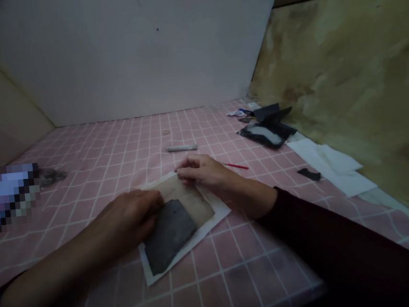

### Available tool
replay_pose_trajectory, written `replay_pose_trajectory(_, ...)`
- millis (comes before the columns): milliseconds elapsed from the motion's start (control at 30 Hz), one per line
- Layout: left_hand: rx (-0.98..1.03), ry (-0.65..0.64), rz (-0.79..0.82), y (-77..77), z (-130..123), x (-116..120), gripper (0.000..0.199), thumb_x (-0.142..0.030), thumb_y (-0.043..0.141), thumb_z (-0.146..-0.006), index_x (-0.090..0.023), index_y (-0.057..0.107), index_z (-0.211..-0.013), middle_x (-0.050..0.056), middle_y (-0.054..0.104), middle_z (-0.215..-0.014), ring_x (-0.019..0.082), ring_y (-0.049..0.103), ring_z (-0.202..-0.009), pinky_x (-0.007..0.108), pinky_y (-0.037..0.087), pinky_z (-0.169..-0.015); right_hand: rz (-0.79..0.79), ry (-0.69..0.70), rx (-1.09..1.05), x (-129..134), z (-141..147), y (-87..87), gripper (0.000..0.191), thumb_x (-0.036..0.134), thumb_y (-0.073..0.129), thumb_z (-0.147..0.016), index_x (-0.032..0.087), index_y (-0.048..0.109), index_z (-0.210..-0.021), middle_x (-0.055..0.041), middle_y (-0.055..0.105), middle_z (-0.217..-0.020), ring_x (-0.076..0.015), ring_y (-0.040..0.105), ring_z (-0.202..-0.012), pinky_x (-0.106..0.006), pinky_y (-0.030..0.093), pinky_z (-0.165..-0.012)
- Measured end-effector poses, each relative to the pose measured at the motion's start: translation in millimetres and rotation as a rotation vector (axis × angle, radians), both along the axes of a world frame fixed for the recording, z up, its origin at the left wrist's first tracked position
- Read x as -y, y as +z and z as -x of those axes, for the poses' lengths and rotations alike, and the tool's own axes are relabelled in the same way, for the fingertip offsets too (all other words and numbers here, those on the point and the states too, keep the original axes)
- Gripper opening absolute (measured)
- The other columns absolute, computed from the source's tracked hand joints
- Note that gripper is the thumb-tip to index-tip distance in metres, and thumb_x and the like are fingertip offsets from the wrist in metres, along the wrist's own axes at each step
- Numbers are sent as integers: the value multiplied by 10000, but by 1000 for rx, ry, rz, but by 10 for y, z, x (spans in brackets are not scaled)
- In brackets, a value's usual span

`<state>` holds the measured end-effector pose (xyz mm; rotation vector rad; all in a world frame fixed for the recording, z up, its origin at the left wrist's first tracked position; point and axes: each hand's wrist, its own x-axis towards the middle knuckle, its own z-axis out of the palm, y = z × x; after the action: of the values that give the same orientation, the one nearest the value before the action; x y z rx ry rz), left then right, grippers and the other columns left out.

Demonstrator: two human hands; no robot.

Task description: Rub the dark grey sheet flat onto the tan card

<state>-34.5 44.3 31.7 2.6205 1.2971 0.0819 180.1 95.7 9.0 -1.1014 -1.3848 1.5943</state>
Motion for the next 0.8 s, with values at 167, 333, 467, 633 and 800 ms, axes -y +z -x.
replay_pose_trajectory(167,9,-126,-117,-40,-46,79,179,-55,427,-832,-204,527,-830,36,532,-864,192,470,-772,320,322,-647,0,-5,-11,43,8,40,65,220,681,-783,203,619,-787,9,590,-731,-116,533,-672,-265,451,-664)
replay_pose_trajectory(333,15,-160,-101,-134,-140,179,177,-24,423,-847,-185,496,-853,26,521,-837,164,465,-703,299,346,-608,-17,-8,-6,84,-3,57,70,223,677,-775,210,647,-837,9,591,-743,-128,535,-678,-290,445,-678)
replay_pose_trajectory(467,-146,-155,-169,-155,-242,260,157,-36,423,-832,-171,501,-853,58,548,-848,200,492,-730,313,380,-588,-31,13,32,93,-25,42,129,240,654,-796,207,667,-921,-3,618,-767,-137,549,-713,-293,421,-681)
replay_pose_trajectory(633,-172,-188,-306,-251,-258,369,153,-72,397,-848,-174,497,-904,62,541,-858,203,496,-717,333,417,-582,-48,-21,72,97,-30,33,116,239,663,-785,217,689,-895,3,623,-787,-133,538,-723,-291,413,-693)
replay_pose_trajectory(800,-212,-201,-374,-352,-233,428,106,-123,420,-842,-183,474,-911,49,519,-852,202,493,-729,334,415,-580,89,0,-58,131,-3,108,161,204,704,-760,228,689,-918,17,612,-772,-113,554,-705,-258,445,-685)
